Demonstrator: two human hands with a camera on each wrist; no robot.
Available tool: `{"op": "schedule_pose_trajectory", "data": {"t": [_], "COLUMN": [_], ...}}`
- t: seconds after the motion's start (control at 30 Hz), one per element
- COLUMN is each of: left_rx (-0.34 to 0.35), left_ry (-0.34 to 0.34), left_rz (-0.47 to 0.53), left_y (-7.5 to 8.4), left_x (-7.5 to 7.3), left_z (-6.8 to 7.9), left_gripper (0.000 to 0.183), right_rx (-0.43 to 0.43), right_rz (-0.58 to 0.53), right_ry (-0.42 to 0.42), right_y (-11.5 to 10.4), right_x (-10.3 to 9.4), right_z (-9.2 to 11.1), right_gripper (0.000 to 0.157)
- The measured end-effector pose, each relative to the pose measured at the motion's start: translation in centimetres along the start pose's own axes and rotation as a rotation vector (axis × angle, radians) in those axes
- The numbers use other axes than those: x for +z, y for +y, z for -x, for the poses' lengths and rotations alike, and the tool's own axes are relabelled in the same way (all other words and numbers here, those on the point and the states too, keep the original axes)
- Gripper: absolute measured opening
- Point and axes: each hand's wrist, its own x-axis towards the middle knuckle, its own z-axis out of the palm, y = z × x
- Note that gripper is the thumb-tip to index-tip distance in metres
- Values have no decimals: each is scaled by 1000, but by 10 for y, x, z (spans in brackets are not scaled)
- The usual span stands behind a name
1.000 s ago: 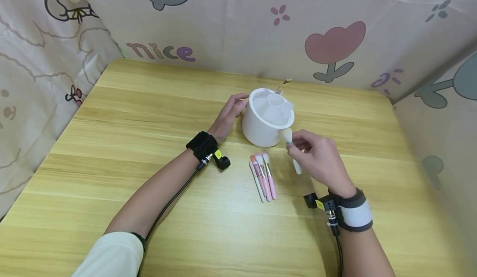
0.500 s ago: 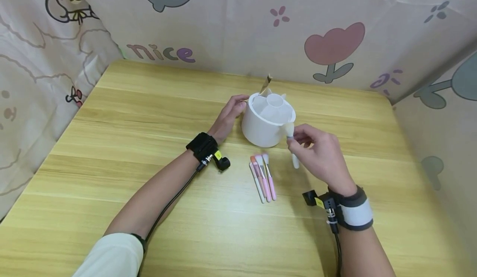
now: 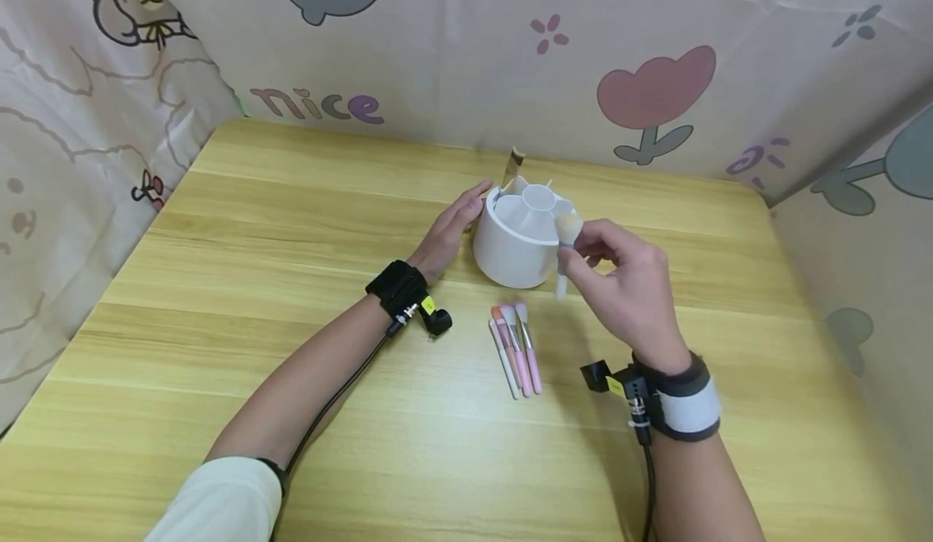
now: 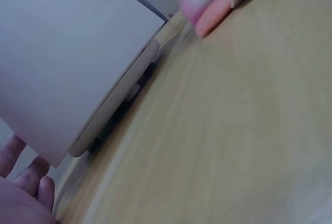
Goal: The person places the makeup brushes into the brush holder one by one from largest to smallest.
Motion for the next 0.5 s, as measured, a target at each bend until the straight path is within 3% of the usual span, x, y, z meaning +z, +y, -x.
{"op": "schedule_pose_trajectory", "data": {"t": [0.33,0.5], "left_rx": [36,21], "left_ry": [10,6], "left_rz": [29,22], "left_y": [0,0], "left_x": [1,5], "left_z": [1,0], "left_gripper": [63,61], "right_rx": [-90,-112], "right_rz": [-131,-206], "right_ry": [104,152], "right_y": [-8,-14], "right_x": [8,10], "right_z": [-9,-11], "right_gripper": [16,18]}}
